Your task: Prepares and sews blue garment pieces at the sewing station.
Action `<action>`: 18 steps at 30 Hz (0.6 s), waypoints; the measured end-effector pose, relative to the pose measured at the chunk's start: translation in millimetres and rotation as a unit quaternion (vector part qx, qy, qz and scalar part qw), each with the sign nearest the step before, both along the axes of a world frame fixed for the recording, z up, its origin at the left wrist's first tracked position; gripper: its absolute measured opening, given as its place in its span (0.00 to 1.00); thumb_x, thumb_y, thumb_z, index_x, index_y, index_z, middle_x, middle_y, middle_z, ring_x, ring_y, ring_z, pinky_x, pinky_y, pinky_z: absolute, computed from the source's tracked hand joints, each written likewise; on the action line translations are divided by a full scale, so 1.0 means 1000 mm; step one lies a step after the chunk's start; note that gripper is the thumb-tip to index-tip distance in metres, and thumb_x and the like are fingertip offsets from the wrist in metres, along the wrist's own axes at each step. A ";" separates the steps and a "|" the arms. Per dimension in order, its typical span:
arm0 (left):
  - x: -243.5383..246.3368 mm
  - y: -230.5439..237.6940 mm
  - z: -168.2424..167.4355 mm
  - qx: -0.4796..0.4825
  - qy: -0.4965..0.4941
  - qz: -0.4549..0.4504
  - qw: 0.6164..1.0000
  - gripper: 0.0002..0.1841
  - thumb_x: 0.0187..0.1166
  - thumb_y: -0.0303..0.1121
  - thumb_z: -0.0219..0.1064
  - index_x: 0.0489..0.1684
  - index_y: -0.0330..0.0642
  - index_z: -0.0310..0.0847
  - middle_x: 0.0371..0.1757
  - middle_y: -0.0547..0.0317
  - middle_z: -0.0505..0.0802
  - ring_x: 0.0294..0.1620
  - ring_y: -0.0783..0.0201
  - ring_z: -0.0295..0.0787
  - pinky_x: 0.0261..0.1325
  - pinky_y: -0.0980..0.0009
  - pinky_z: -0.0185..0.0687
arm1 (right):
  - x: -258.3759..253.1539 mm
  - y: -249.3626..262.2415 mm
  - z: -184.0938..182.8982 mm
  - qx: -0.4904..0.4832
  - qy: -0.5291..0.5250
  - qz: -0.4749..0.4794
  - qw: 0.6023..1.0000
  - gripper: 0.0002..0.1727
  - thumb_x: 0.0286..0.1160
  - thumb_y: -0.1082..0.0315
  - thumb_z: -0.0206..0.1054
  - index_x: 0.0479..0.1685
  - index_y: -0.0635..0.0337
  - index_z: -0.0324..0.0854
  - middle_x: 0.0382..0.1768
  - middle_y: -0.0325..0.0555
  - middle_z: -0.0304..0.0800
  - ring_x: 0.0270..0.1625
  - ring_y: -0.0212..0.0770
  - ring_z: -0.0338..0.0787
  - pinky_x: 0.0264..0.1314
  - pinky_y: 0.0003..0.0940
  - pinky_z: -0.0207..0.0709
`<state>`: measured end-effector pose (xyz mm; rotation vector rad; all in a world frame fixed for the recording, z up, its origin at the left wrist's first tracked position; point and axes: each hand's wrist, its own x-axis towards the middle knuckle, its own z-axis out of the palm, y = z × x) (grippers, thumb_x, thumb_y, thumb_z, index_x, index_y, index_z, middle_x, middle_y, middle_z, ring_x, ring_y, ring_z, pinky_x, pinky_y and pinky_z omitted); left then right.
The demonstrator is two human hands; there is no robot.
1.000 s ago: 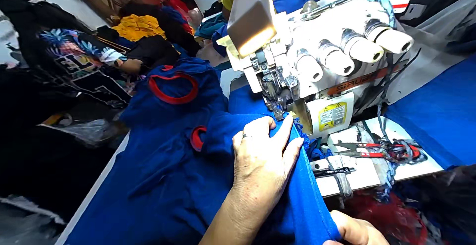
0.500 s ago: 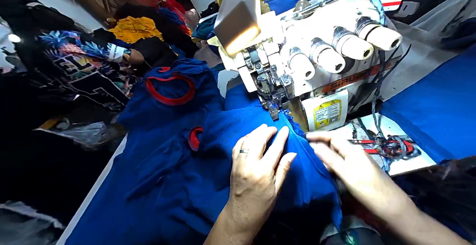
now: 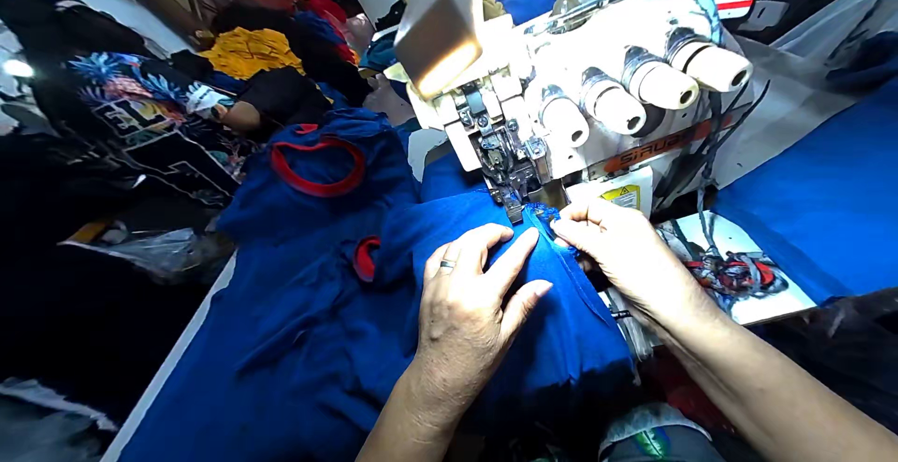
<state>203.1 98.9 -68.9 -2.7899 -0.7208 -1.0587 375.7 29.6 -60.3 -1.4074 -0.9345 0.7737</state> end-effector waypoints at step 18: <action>0.026 0.075 0.080 -0.359 -0.355 -0.040 0.862 0.19 0.87 0.25 0.54 0.74 0.30 0.73 0.68 0.52 0.86 0.64 0.70 0.84 0.69 0.69 0.78 | -0.013 -0.052 -0.057 0.117 -0.293 0.101 0.944 0.09 0.78 0.74 0.65 0.41 0.71 0.90 0.42 0.57 0.95 0.46 0.48 0.95 0.54 0.41 0.86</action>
